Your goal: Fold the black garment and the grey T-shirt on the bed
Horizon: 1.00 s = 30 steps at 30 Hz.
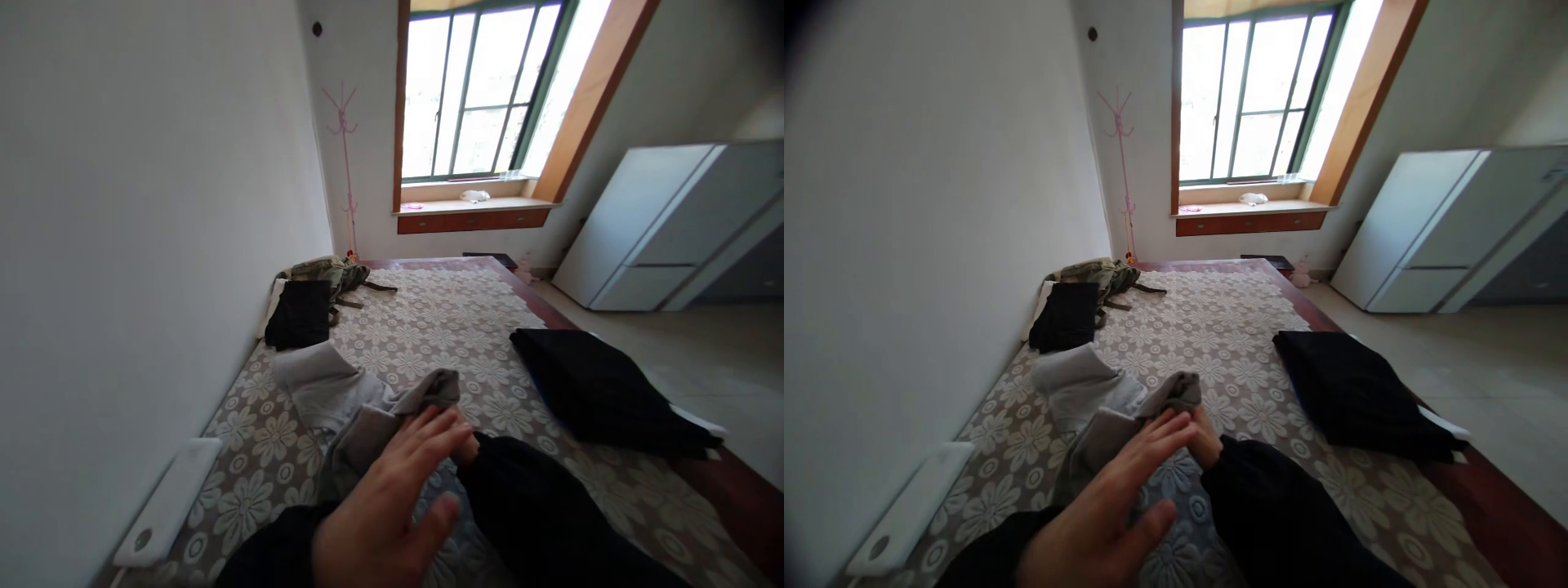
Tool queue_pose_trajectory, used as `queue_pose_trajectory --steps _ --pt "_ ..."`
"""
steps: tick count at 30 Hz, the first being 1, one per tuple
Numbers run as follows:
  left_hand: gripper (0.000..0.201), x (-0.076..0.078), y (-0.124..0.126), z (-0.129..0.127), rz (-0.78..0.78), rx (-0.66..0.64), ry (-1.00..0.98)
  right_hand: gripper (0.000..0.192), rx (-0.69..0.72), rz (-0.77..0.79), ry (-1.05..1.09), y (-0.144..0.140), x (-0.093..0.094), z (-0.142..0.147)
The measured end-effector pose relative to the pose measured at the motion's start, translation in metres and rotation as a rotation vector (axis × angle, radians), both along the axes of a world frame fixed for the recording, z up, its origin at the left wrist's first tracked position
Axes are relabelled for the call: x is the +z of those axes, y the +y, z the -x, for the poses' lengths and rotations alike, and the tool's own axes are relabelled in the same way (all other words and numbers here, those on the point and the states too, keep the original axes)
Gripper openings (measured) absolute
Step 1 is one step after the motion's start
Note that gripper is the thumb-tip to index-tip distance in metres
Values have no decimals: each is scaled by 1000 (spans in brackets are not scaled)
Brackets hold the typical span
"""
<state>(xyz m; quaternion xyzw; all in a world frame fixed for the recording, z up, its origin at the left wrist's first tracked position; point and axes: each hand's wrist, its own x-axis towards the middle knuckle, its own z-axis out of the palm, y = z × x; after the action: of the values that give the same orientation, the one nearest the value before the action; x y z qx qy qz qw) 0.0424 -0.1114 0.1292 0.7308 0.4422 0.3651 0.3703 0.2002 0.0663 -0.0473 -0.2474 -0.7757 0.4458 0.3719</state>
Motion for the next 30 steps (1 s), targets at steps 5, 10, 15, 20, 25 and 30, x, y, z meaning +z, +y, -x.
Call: queue_pose_trajectory --steps 5,10,15,20,25,30 --pt "33 -14 -28 82 184 376 -127 43 -152 716 439 17 22 -23" --pt "43 -55 11 158 64 627 143 33 -304 494 441 33 31 -36" --pt "61 -104 54 195 60 478 267 17 -279 -135 16 36 30 -51" --pt "43 -126 64 202 15 616 243 23 -61 -526 -244 22 33 -58" --pt "35 -116 67 205 0 662 254 29 22 -550 -362 9 28 -59" --pt "34 -93 62 195 -28 690 293 45 54 -595 -436 5 21 -64"
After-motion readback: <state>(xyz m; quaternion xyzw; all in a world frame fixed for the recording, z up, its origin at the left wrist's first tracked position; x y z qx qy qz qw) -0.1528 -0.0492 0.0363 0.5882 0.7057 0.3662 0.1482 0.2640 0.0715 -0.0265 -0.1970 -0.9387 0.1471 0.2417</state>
